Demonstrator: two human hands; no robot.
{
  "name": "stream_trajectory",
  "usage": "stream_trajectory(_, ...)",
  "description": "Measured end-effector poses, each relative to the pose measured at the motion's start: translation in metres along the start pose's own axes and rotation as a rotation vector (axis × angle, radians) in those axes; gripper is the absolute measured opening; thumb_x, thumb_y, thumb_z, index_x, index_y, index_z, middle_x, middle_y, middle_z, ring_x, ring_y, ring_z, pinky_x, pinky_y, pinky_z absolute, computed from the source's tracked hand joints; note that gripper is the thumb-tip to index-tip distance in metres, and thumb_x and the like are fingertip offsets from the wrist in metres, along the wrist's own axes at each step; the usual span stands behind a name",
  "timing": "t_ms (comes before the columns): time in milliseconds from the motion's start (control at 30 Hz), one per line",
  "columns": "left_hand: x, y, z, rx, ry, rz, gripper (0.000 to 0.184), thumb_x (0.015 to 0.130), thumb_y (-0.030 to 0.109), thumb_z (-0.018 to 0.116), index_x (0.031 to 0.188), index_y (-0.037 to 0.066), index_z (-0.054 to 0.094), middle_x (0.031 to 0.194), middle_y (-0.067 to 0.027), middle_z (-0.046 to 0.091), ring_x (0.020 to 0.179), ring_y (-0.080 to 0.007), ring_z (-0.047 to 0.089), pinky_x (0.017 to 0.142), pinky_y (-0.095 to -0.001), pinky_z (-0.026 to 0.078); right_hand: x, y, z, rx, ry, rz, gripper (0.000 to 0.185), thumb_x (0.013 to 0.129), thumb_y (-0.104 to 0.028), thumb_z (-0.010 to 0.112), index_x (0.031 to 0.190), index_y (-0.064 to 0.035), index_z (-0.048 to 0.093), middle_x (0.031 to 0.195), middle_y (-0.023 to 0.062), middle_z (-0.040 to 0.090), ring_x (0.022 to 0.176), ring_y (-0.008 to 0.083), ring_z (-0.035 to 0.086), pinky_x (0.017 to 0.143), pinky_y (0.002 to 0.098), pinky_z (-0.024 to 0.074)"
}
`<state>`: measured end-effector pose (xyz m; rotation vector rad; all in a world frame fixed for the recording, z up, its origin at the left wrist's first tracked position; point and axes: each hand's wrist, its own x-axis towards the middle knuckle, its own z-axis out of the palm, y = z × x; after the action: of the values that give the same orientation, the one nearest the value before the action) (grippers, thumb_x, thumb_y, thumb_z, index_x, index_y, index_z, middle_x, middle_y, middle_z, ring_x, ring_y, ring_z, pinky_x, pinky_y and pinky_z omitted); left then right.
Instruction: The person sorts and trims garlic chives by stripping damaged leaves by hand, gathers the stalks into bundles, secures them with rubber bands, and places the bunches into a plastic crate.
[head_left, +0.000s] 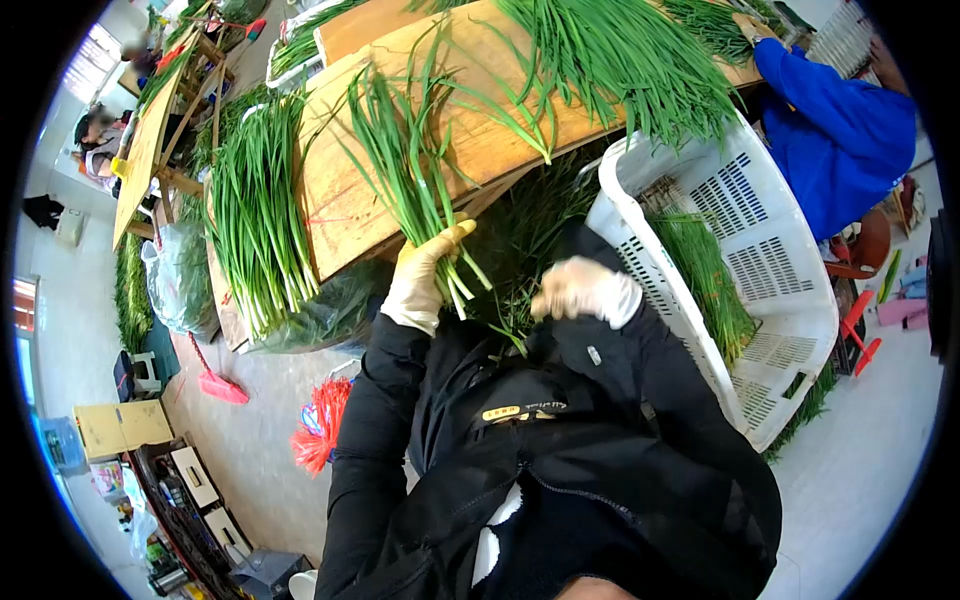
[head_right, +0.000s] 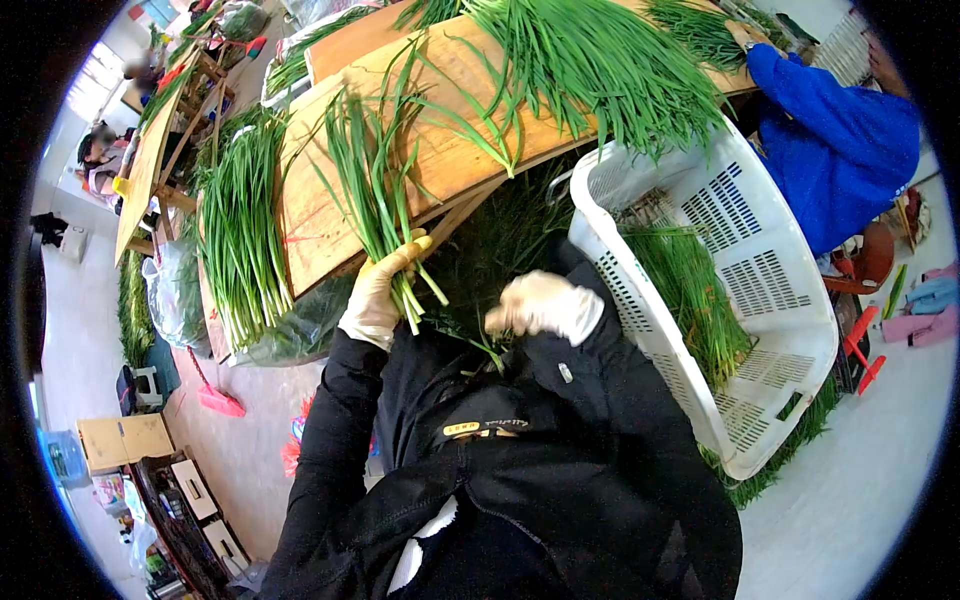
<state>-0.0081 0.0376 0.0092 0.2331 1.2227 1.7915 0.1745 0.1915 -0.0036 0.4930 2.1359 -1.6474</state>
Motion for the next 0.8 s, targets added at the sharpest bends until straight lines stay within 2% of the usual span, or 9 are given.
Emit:
stream_trajectory(33,-0.003,0.005,0.007,-0.057,0.037,-0.011,0.027,0.076,0.002,0.058,0.102,-0.005,0.056,0.091,-0.0112,0.064,0.069,-0.0115,0.055,0.061,-0.0222,0.044,0.031,0.043,-0.030,0.434,-0.140,-0.238,0.035,0.083,-0.036,0.055,0.063,-0.0070,0.057,0.059,0.0034,0.056,0.046,0.0114,0.051,0.040,0.0258,0.0384)
stream_trajectory(100,-0.003,0.004,0.003,-0.213,0.002,-0.088,0.030,0.077,0.002,0.056,0.106,-0.004,0.054,0.090,-0.0103,0.063,0.076,-0.0150,0.058,0.069,-0.0260,0.048,0.040,0.016,-0.057,0.873,0.337,-0.029,0.050,0.086,-0.049,0.043,0.072,-0.0034,0.058,0.054,0.0045,0.053,0.045,0.0094,0.043,0.041,0.0253,0.0365)
stream_trajectory(133,-0.004,0.004,0.003,-0.333,-0.041,-0.142,0.035,0.078,0.002,0.053,0.112,-0.005,0.049,0.095,-0.0115,0.061,0.082,-0.0177,0.059,0.075,-0.0287,0.049,0.035,0.000,-0.068,0.386,0.549,-0.086,0.053,0.085,-0.051,0.045,0.073,-0.0011,0.057,0.058,0.0046,0.054,0.047,0.0075,0.043,0.044,0.0223,0.0350)
stream_trajectory(233,0.005,-0.006,-0.011,-0.512,-0.330,-0.069,0.046,0.079,0.000,0.046,0.123,-0.006,0.036,0.109,-0.0157,0.054,0.069,-0.0146,0.054,0.066,-0.0233,0.049,0.073,-0.009,-0.097,0.589,0.545,-0.210,0.043,0.087,-0.041,0.047,0.073,-0.0026,0.060,0.057,-0.0007,0.053,0.048,0.0038,0.038,0.040,0.0157,0.0263)
stream_trajectory(500,-0.005,0.005,0.008,-0.330,-0.136,-0.014,0.045,0.082,0.017,0.060,0.119,-0.003,0.042,0.113,-0.0121,0.054,0.059,-0.0048,0.050,0.055,-0.0139,0.045,0.052,-0.039,-0.007,0.659,0.314,-0.453,0.028,0.091,-0.027,0.045,0.082,-0.0069,0.064,0.057,-0.0044,0.055,0.045,0.0016,0.040,0.042,0.0148,0.0304)
stream_trajectory(633,-0.007,-0.004,0.020,-0.111,-0.110,-0.013,0.032,0.080,0.009,0.060,0.107,-0.004,0.052,0.092,-0.0132,0.062,0.072,-0.0144,0.059,0.065,-0.0241,0.049,0.037,-0.053,0.039,0.354,0.462,-0.573,0.019,0.086,-0.022,0.053,0.074,-0.0076,0.058,0.060,-0.0004,0.056,0.050,0.0097,0.051,0.045,0.0239,0.0398)
stream_trajectory(667,-0.009,-0.006,0.024,-0.114,-0.070,0.005,0.032,0.080,0.008,0.060,0.108,-0.004,0.051,0.092,-0.0135,0.062,0.076,-0.0163,0.059,0.067,-0.0253,0.049,0.043,-0.048,0.038,-0.273,0.789,-0.823,0.018,0.081,-0.019,0.057,0.068,-0.0076,0.053,0.059,0.0044,0.053,0.049,0.0193,0.053,0.045,0.0300,0.0428)
stream_trajectory(700,-0.012,-0.005,0.029,-0.118,-0.031,0.024,0.033,0.079,0.008,0.060,0.108,-0.004,0.051,0.093,-0.0138,0.062,0.080,-0.0182,0.060,0.070,-0.0266,0.050,0.035,-0.055,0.041,-0.468,0.934,-0.820,0.019,0.077,-0.017,0.059,0.063,-0.0083,0.049,0.056,0.0073,0.049,0.050,0.0241,0.052,0.043,0.0324,0.0419)
stream_trajectory(800,-0.022,0.004,0.040,-0.041,-0.023,0.100,0.032,0.078,0.005,0.061,0.107,-0.002,0.050,0.091,-0.0130,0.062,0.080,-0.0183,0.060,0.073,-0.0281,0.049,0.031,-0.046,0.038,-0.635,1.137,-0.931,0.021,0.077,-0.015,0.058,0.061,-0.0083,0.047,0.054,0.0057,0.048,0.045,0.0206,0.050,0.041,0.0314,0.0417)
